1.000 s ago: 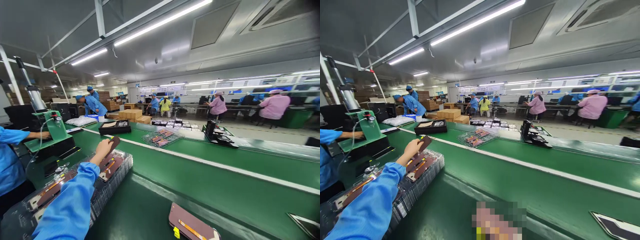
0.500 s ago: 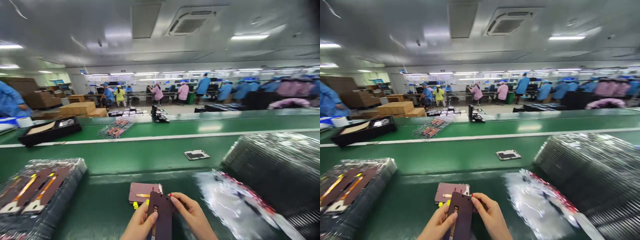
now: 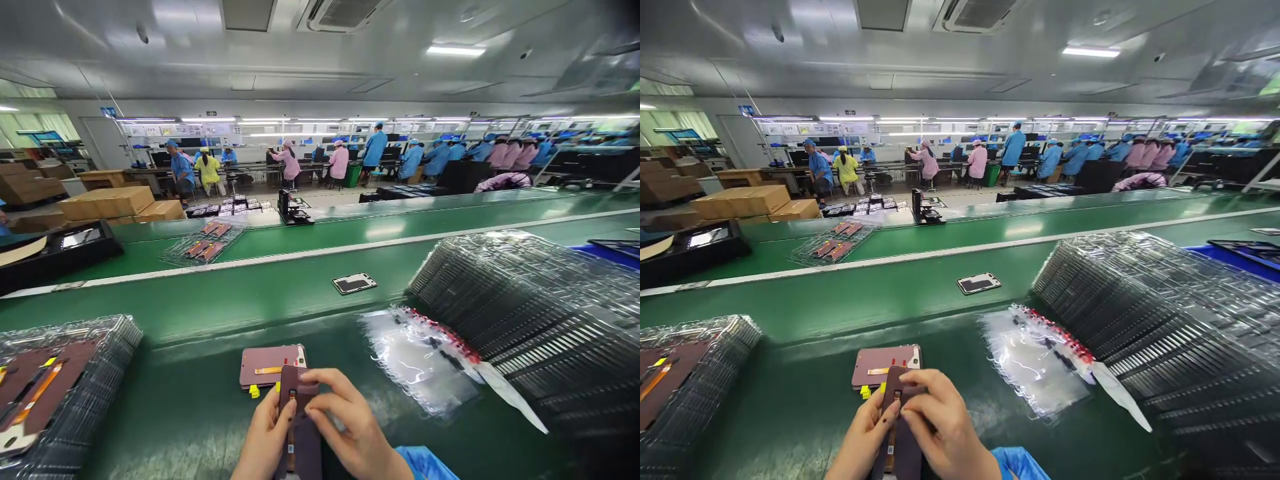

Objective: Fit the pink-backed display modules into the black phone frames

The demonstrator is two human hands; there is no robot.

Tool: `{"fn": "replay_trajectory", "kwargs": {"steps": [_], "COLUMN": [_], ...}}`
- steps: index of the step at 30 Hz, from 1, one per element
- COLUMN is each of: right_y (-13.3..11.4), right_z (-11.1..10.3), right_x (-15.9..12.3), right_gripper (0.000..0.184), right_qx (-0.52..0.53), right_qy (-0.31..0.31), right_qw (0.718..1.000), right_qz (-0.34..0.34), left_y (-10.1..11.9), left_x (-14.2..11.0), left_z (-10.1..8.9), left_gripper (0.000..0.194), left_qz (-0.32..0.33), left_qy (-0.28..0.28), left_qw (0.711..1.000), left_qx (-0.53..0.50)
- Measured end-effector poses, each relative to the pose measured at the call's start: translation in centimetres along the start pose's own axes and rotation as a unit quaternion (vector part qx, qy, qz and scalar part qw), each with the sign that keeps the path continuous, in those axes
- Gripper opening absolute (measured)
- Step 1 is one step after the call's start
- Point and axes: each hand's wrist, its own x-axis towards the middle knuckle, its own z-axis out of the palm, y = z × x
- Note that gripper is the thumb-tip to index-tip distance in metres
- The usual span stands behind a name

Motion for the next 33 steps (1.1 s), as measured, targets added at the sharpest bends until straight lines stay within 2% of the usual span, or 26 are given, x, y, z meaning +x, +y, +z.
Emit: {"fn": "replay_trajectory", "kwargs": {"steps": [2,4,7,11,15,19,22,25,28,30,33], "right_y": [0.6,1.7,3.2,3.5,2.5,0.6,-0.7,-1.1,-1.1,-1.0,-1.0], "right_z": [-0.1,0.0,0.2,0.1,0.2,0.9,1.0,0.6,0.5,0.8,1.3], "right_x": [0.5,1.1,1.7,2.0,1.6,0.6,0.1,0.0,0.1,0.3,0.8], "right_gripper": [0.01,0.012,0.017,0.012,0.029,0.037,0.037,0.037,0.033,0.033,0.036], "right_qx": [0.021,0.021,0.01,-0.014,-0.087,-0.165,-0.221,-0.235,-0.237,-0.231,-0.236], "right_qy": [0.008,0.005,-0.012,-0.038,-0.02,-0.024,-0.035,-0.016,-0.03,-0.039,-0.035], "right_qw": [0.996,0.99,0.99,0.997,0.995,0.974,0.948,0.942,0.943,0.942,0.93], "right_qz": [0.084,0.138,0.139,0.072,-0.039,-0.156,-0.227,-0.241,-0.231,-0.238,-0.28], "left_y": [-0.2,-0.6,-1.4,-1.8,-1.9,-1.5,-0.7,-0.1,0.4,0.6,1.2], "left_x": [-0.2,-0.5,-0.8,-0.7,-0.6,-0.5,-0.5,-0.7,-0.8,-0.6,0.1], "left_z": [0.2,0.3,0.2,-0.2,-0.4,-0.1,0.2,0.2,-0.6,-1.3,-1.7], "left_gripper": [0.058,0.06,0.058,0.052,0.054,0.051,0.044,0.038,0.034,0.036,0.036], "left_qz": [-0.015,-0.039,-0.057,-0.048,-0.04,-0.025,-0.022,-0.079,-0.191,-0.247,-0.283], "left_qy": [-0.034,-0.067,-0.095,-0.111,-0.099,-0.041,-0.044,-0.064,-0.043,-0.037,-0.06], "left_qw": [0.999,0.997,0.994,0.992,0.991,0.996,0.999,0.99,0.964,0.952,0.945], "left_qx": [0.002,0.001,0.004,0.036,0.08,0.079,0.015,-0.098,-0.18,-0.179,-0.152]}}
